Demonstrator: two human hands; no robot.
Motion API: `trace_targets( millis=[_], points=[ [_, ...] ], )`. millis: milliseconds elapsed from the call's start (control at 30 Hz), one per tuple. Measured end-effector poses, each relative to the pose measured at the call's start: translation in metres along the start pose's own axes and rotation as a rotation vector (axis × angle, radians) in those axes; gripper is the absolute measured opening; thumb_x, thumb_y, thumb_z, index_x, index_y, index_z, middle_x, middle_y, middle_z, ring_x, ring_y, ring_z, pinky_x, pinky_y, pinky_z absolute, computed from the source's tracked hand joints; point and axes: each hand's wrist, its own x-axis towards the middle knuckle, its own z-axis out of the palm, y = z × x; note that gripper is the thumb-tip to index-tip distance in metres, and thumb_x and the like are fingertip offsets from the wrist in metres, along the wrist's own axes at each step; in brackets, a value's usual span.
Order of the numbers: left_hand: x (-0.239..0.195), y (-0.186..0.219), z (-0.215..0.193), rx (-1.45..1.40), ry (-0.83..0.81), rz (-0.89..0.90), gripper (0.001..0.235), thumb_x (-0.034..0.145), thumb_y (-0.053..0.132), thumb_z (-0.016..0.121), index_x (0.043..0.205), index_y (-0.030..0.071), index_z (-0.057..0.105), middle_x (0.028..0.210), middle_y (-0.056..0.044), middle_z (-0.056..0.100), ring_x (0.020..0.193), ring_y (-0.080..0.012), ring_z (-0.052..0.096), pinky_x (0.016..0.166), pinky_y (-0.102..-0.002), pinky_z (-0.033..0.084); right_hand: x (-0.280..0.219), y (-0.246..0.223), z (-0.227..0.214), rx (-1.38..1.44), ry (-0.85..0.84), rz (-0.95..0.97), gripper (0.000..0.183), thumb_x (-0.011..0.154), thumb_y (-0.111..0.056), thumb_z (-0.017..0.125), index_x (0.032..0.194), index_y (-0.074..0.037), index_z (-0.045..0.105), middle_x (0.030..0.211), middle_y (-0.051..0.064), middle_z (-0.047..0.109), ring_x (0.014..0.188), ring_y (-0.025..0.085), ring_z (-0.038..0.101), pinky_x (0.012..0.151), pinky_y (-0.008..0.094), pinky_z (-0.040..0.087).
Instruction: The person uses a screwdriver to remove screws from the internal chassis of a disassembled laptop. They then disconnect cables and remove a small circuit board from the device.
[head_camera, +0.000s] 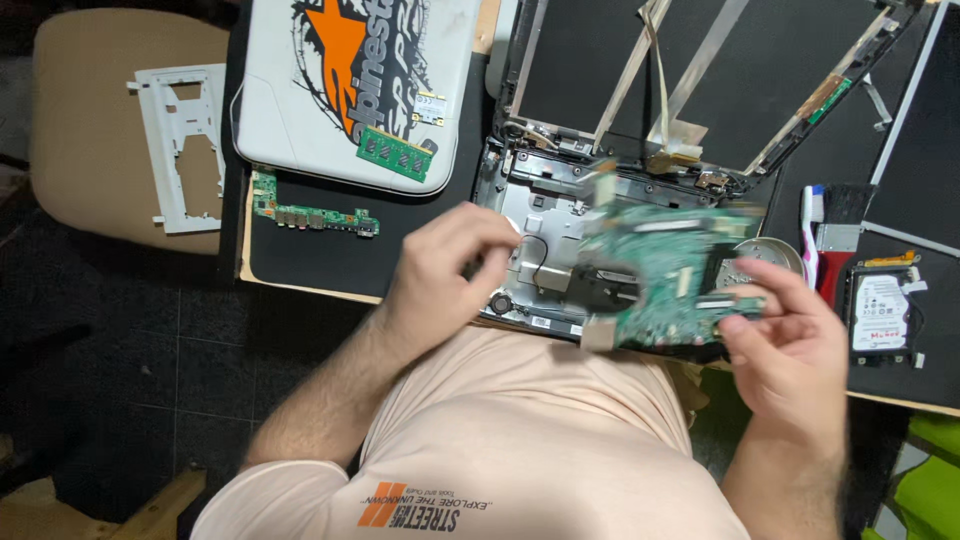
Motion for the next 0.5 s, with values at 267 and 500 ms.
trace_targets(
  millis=[267, 500],
  points=[
    [-0.002, -0.016, 0.026, 0.665, -0.286, 0.296, 0.023, 0.119, 0.011, 0.074, 0.14, 0.016, 0.08, 0.131, 0.001, 0.08, 0.11, -0.0285, 0.064, 0.087, -0.048, 0.045, -0.004, 0.015, -0.027, -0.191, 0.146, -0.001, 0.049, 0.105, -0.01, 0.089, 0.152, -0.009, 0.074, 0.109, -0.009, 0.065, 0.083, -0.008, 0.053, 0.069, 0.009, 0.042],
    [-0.007, -0.018, 0.01, 0.4, -0.067, 0.276, 0.016, 0.117, 0.025, 0.093, 0.119, 0.011, 0.085, 0.119, -0.01, 0.072, 0.102, -0.0334, 0.068, 0.09, -0.05, 0.051, 0.007, 0.019, -0.012, -0.08, 0.09, -0.006, 0.049, 0.111, -0.007, 0.085, 0.158, -0.005, 0.071, 0.116, 0.001, 0.079, 0.097, -0.002, 0.073, 0.084, 0.01, 0.057]
  ],
)
